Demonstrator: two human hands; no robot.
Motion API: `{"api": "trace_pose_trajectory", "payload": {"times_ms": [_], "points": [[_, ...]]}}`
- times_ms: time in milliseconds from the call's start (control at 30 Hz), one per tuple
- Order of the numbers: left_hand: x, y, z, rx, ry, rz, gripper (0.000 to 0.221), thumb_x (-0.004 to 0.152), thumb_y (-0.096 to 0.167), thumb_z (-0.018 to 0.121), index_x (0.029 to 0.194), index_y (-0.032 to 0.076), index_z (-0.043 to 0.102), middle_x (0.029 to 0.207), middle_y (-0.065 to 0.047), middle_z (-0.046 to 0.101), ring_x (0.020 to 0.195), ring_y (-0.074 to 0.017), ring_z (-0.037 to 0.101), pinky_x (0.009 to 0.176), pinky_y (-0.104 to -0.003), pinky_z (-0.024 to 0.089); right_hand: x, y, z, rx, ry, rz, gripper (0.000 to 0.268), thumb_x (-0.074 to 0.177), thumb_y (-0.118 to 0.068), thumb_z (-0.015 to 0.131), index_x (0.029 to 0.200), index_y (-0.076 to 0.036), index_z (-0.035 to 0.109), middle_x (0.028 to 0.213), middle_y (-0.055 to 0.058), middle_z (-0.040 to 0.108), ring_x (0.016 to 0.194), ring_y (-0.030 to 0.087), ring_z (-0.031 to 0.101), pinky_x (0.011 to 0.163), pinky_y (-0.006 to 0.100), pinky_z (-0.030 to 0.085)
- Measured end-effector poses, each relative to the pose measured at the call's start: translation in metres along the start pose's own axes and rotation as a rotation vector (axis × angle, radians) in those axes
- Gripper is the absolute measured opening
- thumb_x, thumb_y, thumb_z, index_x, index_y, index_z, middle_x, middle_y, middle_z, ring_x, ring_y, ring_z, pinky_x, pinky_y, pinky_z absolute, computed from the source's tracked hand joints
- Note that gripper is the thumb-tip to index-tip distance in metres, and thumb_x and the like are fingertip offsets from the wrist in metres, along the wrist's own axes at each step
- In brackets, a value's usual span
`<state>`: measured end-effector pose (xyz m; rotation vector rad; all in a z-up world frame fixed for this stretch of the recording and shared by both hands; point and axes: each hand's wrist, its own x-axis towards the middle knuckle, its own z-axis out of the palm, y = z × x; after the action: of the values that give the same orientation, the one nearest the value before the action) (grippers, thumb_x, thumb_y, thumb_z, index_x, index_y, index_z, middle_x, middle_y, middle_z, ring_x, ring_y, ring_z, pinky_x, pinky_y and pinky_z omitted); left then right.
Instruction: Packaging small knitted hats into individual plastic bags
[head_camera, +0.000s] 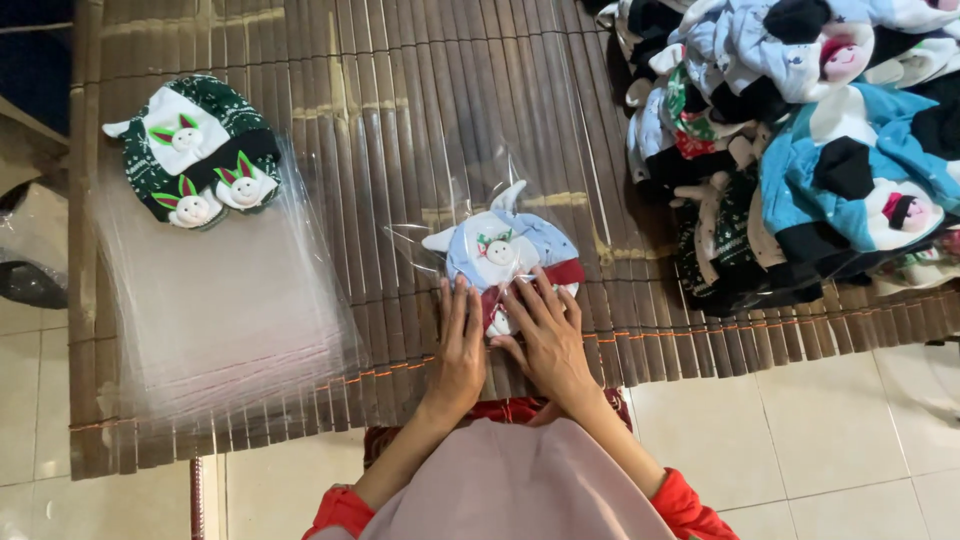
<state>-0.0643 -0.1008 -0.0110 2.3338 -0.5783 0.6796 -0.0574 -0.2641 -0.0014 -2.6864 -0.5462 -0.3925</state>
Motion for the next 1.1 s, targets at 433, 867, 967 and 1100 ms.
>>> {"api": "trace_pose_trajectory", "payload": {"times_ms": [433, 867, 967, 1100], "points": [[-0.002, -0.027, -0.014, -0.047, -0.106, -0.157, 0.067, 0.090, -0.012, 0.048, 0.155, -0.001, 0.037, 0.165, -0.023, 0.028, 0.153, -0.0467, 0.017, 0.122, -0.056, 0.021, 0.025, 0.048, -0.040, 0.283, 0.163, 0.099, 0.060, 0.086, -0.012, 0.078, 0.142, -0.008, 0.058, 0.148, 0.027, 0.047, 0.138, 0.051, 0.044, 0.112, 0.060, 0.036], [0.018, -0.016, -0.020, -0.124, 0.110, -0.348, 0.039, 0.088, 0.009, 0.073, 0.126, 0.005, 0.067, 0.131, -0.017, 0.061, 0.126, -0.0421, 0.058, 0.105, -0.052, 0.047, 0.012, 0.058, -0.018, 0.449, 0.275, 0.336, 0.017, 0.084, -0.006, 0.083, 0.097, -0.016, 0.079, 0.088, 0.000, 0.073, 0.083, 0.022, 0.072, 0.077, 0.033, 0.057], [0.023, -0.016, -0.019, -0.066, 0.127, -0.359, 0.026, 0.086, 0.011, 0.076, 0.112, 0.009, 0.070, 0.119, -0.011, 0.065, 0.117, -0.0374, 0.063, 0.098, -0.048, 0.051, 0.015, 0.053, -0.022, 0.438, 0.309, 0.294, 0.017, 0.084, -0.003, 0.081, 0.095, -0.015, 0.077, 0.089, 0.003, 0.072, 0.087, 0.025, 0.071, 0.081, 0.036, 0.056], [0.026, -0.016, -0.021, 0.002, 0.151, -0.344, 0.011, 0.084, 0.013, 0.080, 0.091, 0.011, 0.071, 0.111, -0.008, 0.067, 0.113, -0.0344, 0.066, 0.094, -0.045, 0.054, 0.016, 0.040, -0.025, 0.427, 0.307, 0.140, 0.030, 0.081, -0.016, 0.086, 0.108, -0.013, 0.073, 0.114, 0.013, 0.066, 0.110, 0.036, 0.065, 0.097, 0.047, 0.051]]}}
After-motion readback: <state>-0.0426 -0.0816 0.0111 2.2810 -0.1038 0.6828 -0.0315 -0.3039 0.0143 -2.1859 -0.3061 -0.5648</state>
